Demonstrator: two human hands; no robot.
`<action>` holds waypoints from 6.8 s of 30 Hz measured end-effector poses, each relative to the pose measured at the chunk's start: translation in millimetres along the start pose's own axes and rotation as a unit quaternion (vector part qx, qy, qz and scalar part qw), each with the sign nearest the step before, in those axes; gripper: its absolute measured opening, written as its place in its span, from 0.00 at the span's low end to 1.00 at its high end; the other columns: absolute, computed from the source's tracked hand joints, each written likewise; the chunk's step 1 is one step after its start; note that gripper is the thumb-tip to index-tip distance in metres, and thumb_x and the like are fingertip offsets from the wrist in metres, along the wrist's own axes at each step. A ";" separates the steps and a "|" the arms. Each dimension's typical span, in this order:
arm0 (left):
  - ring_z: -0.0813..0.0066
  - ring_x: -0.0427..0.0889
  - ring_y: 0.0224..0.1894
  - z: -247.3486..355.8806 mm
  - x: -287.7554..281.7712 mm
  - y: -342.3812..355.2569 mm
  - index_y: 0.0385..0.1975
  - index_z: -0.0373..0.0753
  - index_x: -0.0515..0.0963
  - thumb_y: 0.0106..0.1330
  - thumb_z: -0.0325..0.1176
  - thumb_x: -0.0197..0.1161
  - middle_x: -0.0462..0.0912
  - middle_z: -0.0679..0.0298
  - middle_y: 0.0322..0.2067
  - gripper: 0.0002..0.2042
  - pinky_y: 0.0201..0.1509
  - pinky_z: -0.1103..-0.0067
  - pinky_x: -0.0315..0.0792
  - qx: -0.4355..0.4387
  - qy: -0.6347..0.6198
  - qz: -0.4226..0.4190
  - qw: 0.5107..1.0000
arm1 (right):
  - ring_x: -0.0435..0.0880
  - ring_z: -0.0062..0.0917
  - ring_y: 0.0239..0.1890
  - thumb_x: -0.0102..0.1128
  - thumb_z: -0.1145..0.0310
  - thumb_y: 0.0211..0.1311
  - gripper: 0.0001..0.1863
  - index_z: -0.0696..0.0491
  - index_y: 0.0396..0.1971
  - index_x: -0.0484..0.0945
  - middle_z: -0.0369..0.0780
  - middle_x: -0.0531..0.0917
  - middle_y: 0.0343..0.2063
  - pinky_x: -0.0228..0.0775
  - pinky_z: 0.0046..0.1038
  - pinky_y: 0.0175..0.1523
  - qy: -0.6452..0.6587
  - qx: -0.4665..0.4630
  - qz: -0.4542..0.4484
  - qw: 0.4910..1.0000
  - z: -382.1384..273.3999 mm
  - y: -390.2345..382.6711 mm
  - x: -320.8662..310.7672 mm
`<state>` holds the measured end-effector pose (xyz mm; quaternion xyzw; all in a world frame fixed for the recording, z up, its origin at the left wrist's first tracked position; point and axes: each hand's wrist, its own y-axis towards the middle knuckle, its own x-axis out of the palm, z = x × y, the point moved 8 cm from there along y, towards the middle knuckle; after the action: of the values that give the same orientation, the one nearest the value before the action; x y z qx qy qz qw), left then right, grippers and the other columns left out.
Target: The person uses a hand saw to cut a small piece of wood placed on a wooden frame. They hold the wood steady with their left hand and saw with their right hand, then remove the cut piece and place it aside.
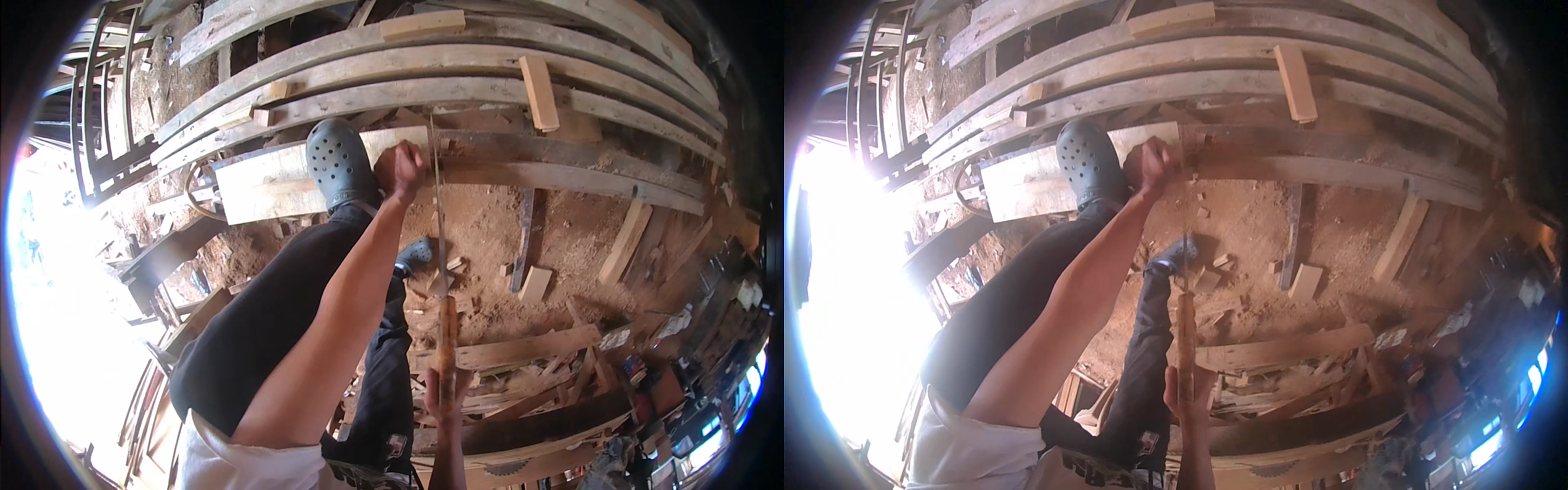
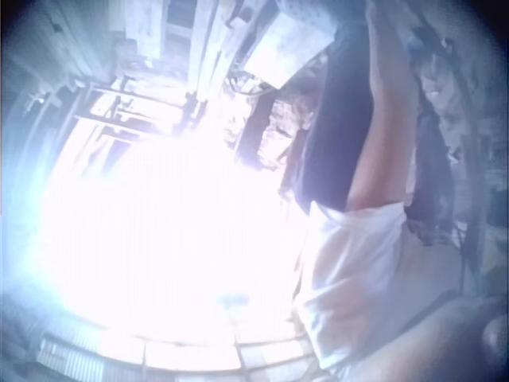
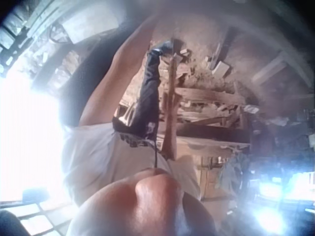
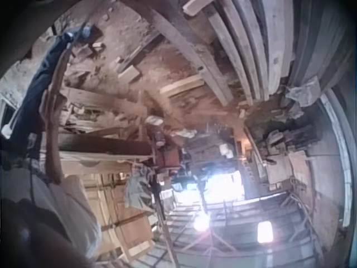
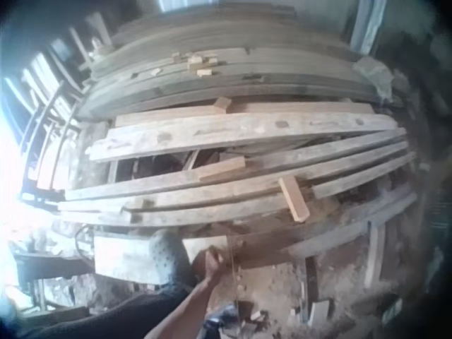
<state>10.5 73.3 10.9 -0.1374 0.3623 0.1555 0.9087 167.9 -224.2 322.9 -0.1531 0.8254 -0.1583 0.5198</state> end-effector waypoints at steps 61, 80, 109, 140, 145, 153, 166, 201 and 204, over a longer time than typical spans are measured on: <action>0.47 0.83 0.33 -8.9 3.1 11.5 0.28 0.41 0.83 0.60 0.43 0.54 0.84 0.50 0.28 0.14 0.38 0.60 0.76 -0.039 0.079 0.023 0.996 | 0.74 0.32 0.34 0.65 0.78 0.57 0.22 0.55 0.51 0.72 0.45 0.72 0.38 0.69 0.31 0.38 0.266 0.154 -0.040 0.951 11.3 -37.5 -40.9; 0.47 0.83 0.32 14.1 -11.1 9.9 0.28 0.42 0.83 0.59 0.40 0.56 0.84 0.51 0.27 0.11 0.37 0.59 0.75 -0.063 0.118 -0.043 0.990 | 0.73 0.37 0.31 0.63 0.77 0.56 0.32 0.57 0.63 0.67 0.42 0.74 0.28 0.67 0.37 0.38 0.116 0.029 0.026 0.992 -31.2 29.3 -63.5; 0.49 0.83 0.33 9.3 -6.0 11.2 0.27 0.46 0.83 0.56 0.41 0.59 0.84 0.53 0.28 0.09 0.37 0.61 0.75 -0.036 0.129 -0.041 0.990 | 0.72 0.31 0.16 0.62 0.77 0.56 0.07 0.55 0.23 0.72 0.39 0.75 0.19 0.61 0.31 0.22 0.307 0.082 -0.036 0.947 22.1 58.3 7.2; 0.49 0.83 0.34 11.1 -8.2 8.5 0.28 0.45 0.83 0.59 0.42 0.55 0.84 0.53 0.28 0.11 0.38 0.60 0.75 -0.043 0.149 -0.034 0.987 | 0.74 0.32 0.30 0.63 0.80 0.55 0.15 0.59 0.43 0.76 0.42 0.72 0.32 0.66 0.33 0.34 0.281 0.163 -0.012 0.946 -1.2 24.7 -45.0; 0.50 0.84 0.32 17.9 -7.4 8.9 0.28 0.46 0.83 0.57 0.41 0.55 0.84 0.53 0.29 0.11 0.38 0.61 0.76 -0.046 0.116 -0.052 0.991 | 0.75 0.34 0.34 0.65 0.81 0.53 0.26 0.58 0.55 0.73 0.44 0.71 0.37 0.70 0.34 0.38 -0.009 -0.010 -0.009 1.000 -7.8 19.4 -21.5; 0.49 0.83 0.33 17.1 -9.2 9.2 0.27 0.44 0.83 0.56 0.42 0.55 0.84 0.53 0.28 0.11 0.38 0.62 0.75 -0.037 0.133 -0.054 0.989 | 0.73 0.36 0.26 0.63 0.82 0.53 0.20 0.56 0.47 0.73 0.42 0.72 0.28 0.65 0.36 0.31 0.231 0.051 -0.033 0.971 10.3 22.2 -13.3; 0.50 0.83 0.31 11.4 -4.3 3.9 0.26 0.45 0.82 0.56 0.42 0.56 0.84 0.53 0.26 0.11 0.36 0.62 0.75 -0.019 0.082 -0.047 0.995 | 0.75 0.32 0.27 0.62 0.77 0.55 0.12 0.57 0.40 0.74 0.43 0.72 0.29 0.67 0.36 0.31 0.150 0.064 0.065 0.984 -8.4 12.8 -49.9; 0.60 0.77 0.25 3.9 3.5 -1.4 0.23 0.37 0.74 0.56 0.35 0.54 0.77 0.55 0.20 0.08 0.32 0.66 0.71 0.023 -0.021 -0.031 0.999 | 0.68 0.23 0.14 0.58 0.76 0.58 0.03 0.57 0.30 0.73 0.42 0.72 0.16 0.59 0.27 0.21 0.264 0.082 0.074 0.958 -7.5 12.4 -16.0; 0.56 0.78 0.27 5.5 5.8 2.1 0.24 0.38 0.75 0.56 0.36 0.54 0.78 0.54 0.22 0.08 0.33 0.65 0.71 0.030 -0.060 -0.052 0.996 | 0.69 0.27 0.14 0.58 0.73 0.60 0.05 0.56 0.32 0.72 0.44 0.75 0.22 0.57 0.29 0.20 0.113 -0.027 0.073 0.991 -19.5 30.6 -24.9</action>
<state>17.1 78.3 10.4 -0.1188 0.3037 0.1045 0.9395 157.9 -184.2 338.3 -0.0874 0.8917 -0.1133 0.4294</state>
